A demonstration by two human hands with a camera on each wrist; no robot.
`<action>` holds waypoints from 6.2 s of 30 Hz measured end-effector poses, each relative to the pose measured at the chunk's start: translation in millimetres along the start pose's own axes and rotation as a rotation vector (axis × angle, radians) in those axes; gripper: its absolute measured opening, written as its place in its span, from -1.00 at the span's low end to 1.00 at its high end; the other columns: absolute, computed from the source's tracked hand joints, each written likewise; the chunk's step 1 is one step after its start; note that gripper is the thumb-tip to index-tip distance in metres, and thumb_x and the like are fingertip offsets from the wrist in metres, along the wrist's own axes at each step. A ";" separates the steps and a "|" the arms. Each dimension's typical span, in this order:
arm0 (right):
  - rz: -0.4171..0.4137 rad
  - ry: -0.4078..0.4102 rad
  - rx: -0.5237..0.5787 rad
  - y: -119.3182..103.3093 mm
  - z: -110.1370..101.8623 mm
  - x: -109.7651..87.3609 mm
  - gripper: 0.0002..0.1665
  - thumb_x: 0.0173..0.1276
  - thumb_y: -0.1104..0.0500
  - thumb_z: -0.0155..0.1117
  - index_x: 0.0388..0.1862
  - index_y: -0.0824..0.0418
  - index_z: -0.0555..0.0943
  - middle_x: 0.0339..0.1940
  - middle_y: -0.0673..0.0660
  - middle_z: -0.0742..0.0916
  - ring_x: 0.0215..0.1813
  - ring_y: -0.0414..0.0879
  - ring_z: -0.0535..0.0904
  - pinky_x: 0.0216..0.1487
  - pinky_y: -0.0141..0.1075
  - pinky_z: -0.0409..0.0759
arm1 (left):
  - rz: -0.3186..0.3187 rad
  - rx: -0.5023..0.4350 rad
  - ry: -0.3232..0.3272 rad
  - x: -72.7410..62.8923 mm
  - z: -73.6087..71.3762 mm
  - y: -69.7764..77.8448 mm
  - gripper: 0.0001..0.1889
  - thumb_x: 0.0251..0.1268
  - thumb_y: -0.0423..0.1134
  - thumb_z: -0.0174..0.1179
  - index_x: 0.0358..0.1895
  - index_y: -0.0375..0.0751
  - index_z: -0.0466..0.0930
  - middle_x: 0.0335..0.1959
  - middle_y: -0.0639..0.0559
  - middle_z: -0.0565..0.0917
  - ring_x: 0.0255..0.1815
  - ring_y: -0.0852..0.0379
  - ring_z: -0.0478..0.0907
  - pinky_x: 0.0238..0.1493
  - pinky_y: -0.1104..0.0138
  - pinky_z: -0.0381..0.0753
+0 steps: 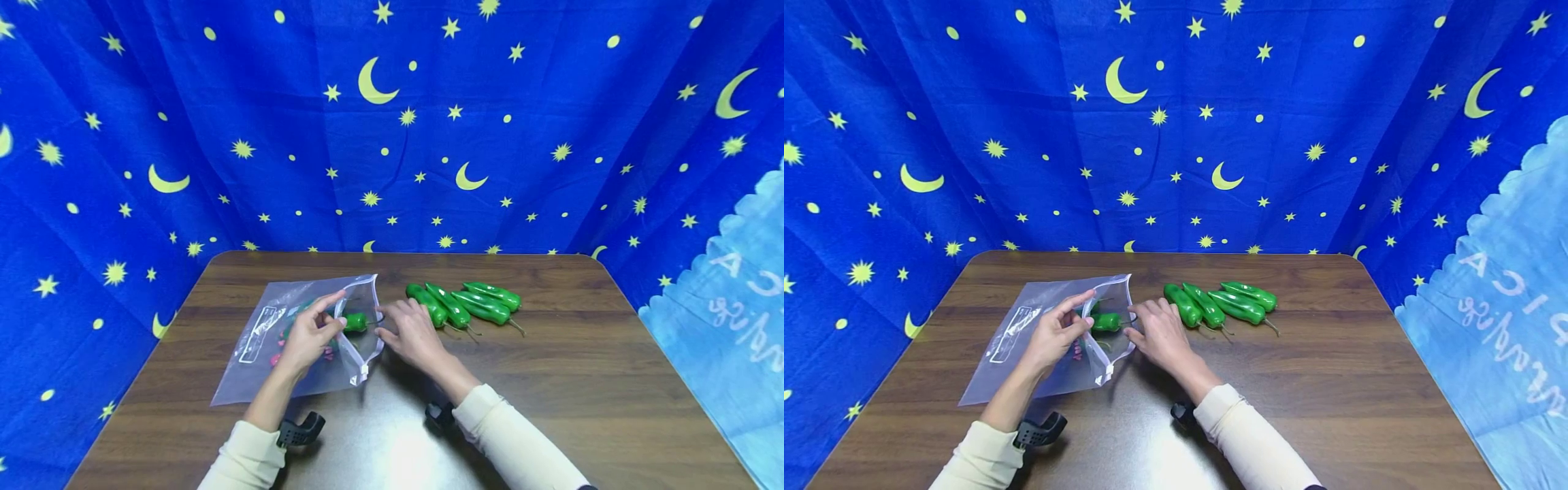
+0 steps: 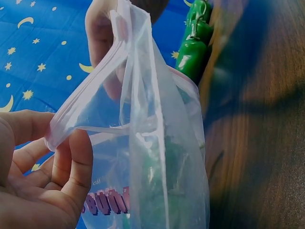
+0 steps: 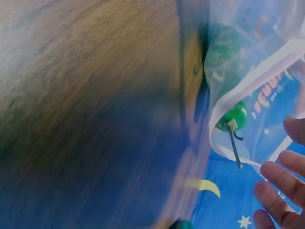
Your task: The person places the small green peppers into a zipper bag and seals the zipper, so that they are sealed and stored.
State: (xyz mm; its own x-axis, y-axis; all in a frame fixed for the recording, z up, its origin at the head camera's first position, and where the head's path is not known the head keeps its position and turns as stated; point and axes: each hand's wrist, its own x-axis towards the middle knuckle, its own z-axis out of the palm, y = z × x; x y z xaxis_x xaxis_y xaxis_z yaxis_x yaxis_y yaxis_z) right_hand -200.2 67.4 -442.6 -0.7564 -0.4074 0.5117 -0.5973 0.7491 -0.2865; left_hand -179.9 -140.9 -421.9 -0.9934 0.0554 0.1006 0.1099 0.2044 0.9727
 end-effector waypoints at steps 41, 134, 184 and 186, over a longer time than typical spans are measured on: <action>0.177 0.036 -0.002 50.0 -34.7 -26.5 -0.57 0.11 0.07 0.43 -0.03 0.15 0.64 -0.13 0.11 0.72 -0.06 0.06 0.54 -0.03 -0.10 0.45 | 0.009 -0.012 -0.002 -0.7 -3.7 -5.6 -0.45 0.19 -0.47 0.16 0.29 -0.13 0.41 -0.30 -0.15 0.43 -0.54 0.27 0.44 -0.61 0.51 0.41; 0.649 -0.183 -0.087 162.9 -59.4 -72.9 -0.38 0.24 -0.03 0.26 0.20 0.26 0.47 0.16 0.39 0.58 0.06 0.31 0.48 -0.09 0.07 0.39 | 0.002 0.010 0.007 -2.8 -3.8 -4.8 -0.46 0.17 -0.48 0.16 0.27 -0.14 0.42 -0.42 -0.05 0.38 -0.52 0.29 0.34 -0.62 0.50 0.39; 0.473 0.050 0.075 110.0 -75.3 -63.0 -0.45 0.13 0.07 0.39 0.08 0.27 0.57 0.08 0.36 0.62 0.20 0.25 0.46 0.22 0.13 0.37 | 0.007 0.002 0.003 -3.6 -3.8 -6.2 -0.44 0.16 -0.49 0.16 0.28 -0.15 0.41 -0.48 0.01 0.39 -0.56 0.30 0.34 -0.63 0.48 0.40; 0.465 0.052 0.079 107.1 -74.3 -62.1 -0.46 0.13 0.07 0.40 0.08 0.26 0.58 0.08 0.36 0.63 0.19 0.25 0.47 0.23 0.13 0.37 | 0.006 -0.002 0.005 -4.0 -3.8 -5.9 -0.44 0.16 -0.49 0.16 0.28 -0.15 0.41 -0.48 0.01 0.39 -0.56 0.30 0.34 -0.63 0.48 0.39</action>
State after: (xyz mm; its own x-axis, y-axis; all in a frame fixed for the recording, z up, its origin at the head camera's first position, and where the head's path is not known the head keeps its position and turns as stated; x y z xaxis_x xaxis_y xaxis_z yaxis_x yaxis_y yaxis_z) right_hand -197.4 211.7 -444.9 -0.9352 -0.0099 0.3539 -0.2182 0.8032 -0.5543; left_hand -176.8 -146.1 -427.3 -0.9929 0.0521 0.1069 0.1154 0.2026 0.9725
